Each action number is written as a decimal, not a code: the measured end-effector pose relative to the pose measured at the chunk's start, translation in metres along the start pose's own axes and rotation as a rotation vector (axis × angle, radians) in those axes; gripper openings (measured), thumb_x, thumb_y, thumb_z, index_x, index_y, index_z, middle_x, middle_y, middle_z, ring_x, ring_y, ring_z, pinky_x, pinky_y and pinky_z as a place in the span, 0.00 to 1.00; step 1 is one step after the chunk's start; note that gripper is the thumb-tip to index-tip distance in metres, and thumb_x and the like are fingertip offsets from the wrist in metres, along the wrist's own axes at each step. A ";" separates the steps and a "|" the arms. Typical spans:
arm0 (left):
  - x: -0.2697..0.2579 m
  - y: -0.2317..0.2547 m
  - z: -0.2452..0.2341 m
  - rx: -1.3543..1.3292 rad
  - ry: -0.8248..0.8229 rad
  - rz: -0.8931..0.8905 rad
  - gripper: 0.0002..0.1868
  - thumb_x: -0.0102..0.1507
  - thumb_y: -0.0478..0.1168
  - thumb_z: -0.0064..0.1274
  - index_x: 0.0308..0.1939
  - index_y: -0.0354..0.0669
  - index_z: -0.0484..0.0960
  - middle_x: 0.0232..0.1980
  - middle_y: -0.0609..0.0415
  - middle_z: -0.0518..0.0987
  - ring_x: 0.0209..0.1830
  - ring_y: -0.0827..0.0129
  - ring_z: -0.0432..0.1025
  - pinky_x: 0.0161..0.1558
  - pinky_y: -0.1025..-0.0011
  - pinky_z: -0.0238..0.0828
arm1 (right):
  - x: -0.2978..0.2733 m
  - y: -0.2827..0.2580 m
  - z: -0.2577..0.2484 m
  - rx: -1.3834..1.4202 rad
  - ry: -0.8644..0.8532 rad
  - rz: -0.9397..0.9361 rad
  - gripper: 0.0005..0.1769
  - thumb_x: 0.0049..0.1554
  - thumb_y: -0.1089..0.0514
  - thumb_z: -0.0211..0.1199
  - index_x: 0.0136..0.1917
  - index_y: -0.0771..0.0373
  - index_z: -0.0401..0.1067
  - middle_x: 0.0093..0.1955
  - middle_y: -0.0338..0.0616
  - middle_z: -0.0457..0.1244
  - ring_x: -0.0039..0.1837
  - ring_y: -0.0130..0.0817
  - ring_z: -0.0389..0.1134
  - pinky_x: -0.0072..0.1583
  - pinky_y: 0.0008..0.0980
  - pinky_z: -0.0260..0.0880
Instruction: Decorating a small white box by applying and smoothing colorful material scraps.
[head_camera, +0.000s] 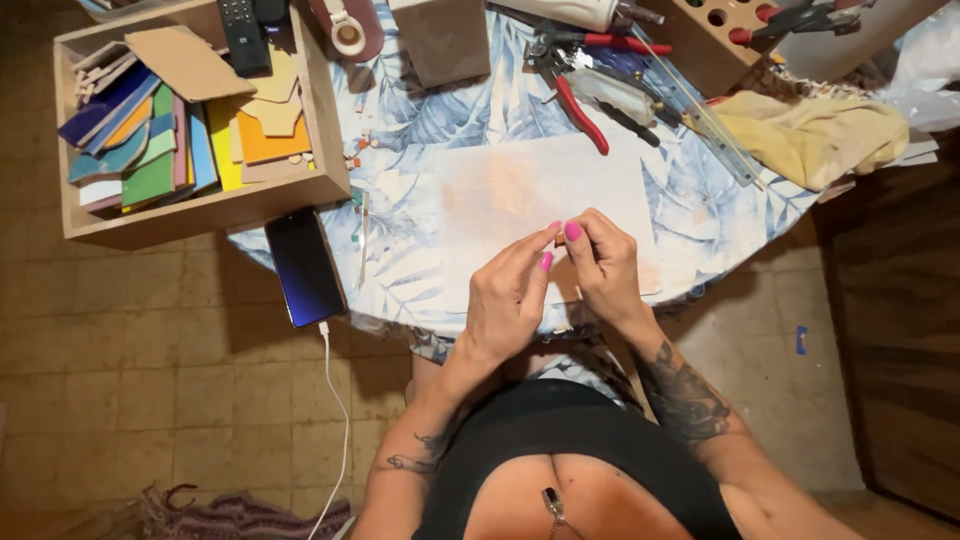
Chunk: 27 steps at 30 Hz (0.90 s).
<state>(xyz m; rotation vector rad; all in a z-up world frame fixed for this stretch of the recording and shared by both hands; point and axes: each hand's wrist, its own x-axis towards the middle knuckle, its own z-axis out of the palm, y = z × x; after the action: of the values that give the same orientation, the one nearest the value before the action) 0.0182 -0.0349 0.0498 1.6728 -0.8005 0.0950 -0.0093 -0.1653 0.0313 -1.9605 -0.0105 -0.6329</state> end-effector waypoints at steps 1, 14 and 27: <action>0.000 -0.002 0.001 -0.002 -0.001 -0.004 0.13 0.59 0.32 0.40 0.47 0.36 0.72 0.45 0.46 0.75 0.45 0.54 0.70 0.45 0.66 0.67 | 0.000 0.001 0.000 -0.001 -0.002 0.004 0.15 0.57 0.57 0.46 0.32 0.63 0.65 0.24 0.41 0.51 0.29 0.31 0.54 0.36 0.27 0.58; -0.002 -0.015 0.001 0.148 0.125 0.090 0.10 0.53 0.34 0.50 0.39 0.42 0.77 0.36 0.53 0.77 0.38 0.63 0.73 0.37 0.72 0.70 | 0.002 0.003 0.001 0.014 -0.125 0.008 0.18 0.58 0.56 0.43 0.29 0.62 0.62 0.22 0.40 0.50 0.27 0.29 0.52 0.34 0.26 0.57; -0.016 -0.018 -0.002 0.335 0.101 0.104 0.14 0.53 0.38 0.51 0.42 0.38 0.74 0.38 0.47 0.76 0.39 0.59 0.72 0.40 0.67 0.69 | -0.001 0.016 -0.007 0.017 -0.337 -0.002 0.14 0.56 0.57 0.46 0.32 0.63 0.64 0.27 0.43 0.52 0.31 0.32 0.55 0.38 0.29 0.58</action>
<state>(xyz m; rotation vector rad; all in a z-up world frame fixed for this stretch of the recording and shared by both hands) 0.0161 -0.0249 0.0279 1.9225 -0.8274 0.4015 -0.0087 -0.1782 0.0200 -2.0295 -0.2254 -0.2971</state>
